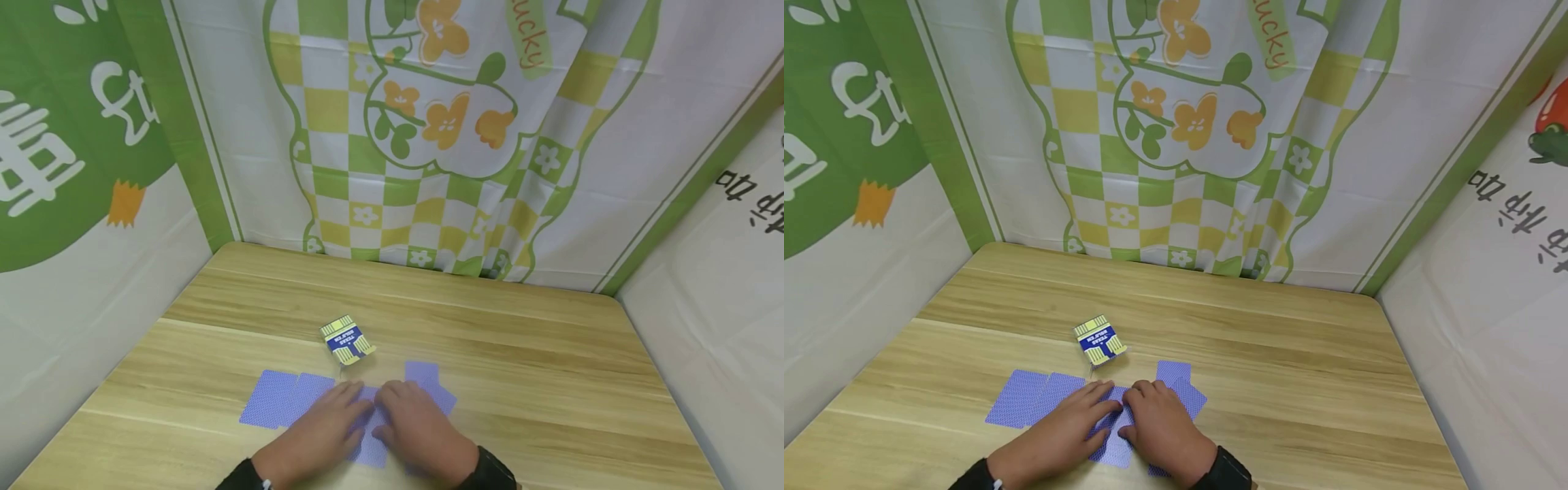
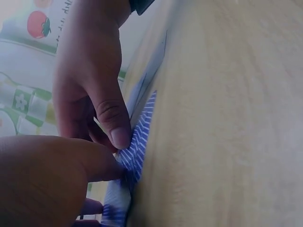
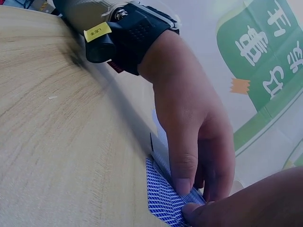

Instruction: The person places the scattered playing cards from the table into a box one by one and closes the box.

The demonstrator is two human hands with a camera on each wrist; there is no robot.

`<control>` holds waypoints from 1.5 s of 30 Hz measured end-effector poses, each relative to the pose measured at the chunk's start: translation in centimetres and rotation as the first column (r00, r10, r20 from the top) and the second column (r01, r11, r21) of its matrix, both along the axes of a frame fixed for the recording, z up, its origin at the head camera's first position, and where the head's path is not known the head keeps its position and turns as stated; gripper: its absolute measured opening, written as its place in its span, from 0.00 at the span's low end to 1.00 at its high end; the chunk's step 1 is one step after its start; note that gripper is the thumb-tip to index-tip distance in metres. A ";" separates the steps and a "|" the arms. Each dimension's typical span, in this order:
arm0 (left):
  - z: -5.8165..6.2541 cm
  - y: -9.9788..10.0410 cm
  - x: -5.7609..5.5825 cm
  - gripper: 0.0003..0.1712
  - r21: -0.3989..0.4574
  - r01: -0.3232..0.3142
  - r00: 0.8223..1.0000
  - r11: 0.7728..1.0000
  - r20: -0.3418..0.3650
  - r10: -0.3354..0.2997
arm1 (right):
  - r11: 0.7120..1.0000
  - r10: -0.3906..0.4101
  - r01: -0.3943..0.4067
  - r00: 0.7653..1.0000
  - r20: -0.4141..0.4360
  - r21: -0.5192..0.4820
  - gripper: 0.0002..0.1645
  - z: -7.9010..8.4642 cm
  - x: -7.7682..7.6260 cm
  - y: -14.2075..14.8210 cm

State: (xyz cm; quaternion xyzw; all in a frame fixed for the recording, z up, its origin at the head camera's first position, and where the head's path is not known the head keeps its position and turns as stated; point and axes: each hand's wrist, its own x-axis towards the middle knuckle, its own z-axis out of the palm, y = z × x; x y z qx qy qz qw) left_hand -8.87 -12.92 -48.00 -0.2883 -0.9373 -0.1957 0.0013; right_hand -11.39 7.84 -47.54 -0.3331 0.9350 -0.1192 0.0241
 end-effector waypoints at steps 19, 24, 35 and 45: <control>0.8 0.0 -0.6 0.14 -0.078 0.115 0.989 0.990 -0.089 -0.122 | 0.998 0.042 -0.044 0.998 -0.038 -0.034 0.28 0.4 0.1 0.1; 0.8 0.1 -0.7 0.09 -0.058 0.132 0.985 0.990 -0.104 -0.138 | 0.998 0.052 -0.053 0.998 -0.048 -0.025 0.28 0.8 0.0 0.1; 1.2 -0.2 -0.7 0.04 0.055 0.102 0.994 0.993 -0.029 -0.101 | 0.994 0.058 -0.066 0.993 -0.103 -0.083 0.23 0.3 -0.6 -0.5; 1.2 -0.9 -0.6 0.06 0.114 0.171 0.982 0.979 0.061 -0.179 | 0.995 0.052 -0.062 0.991 -0.122 -0.077 0.17 -0.6 -1.2 -0.9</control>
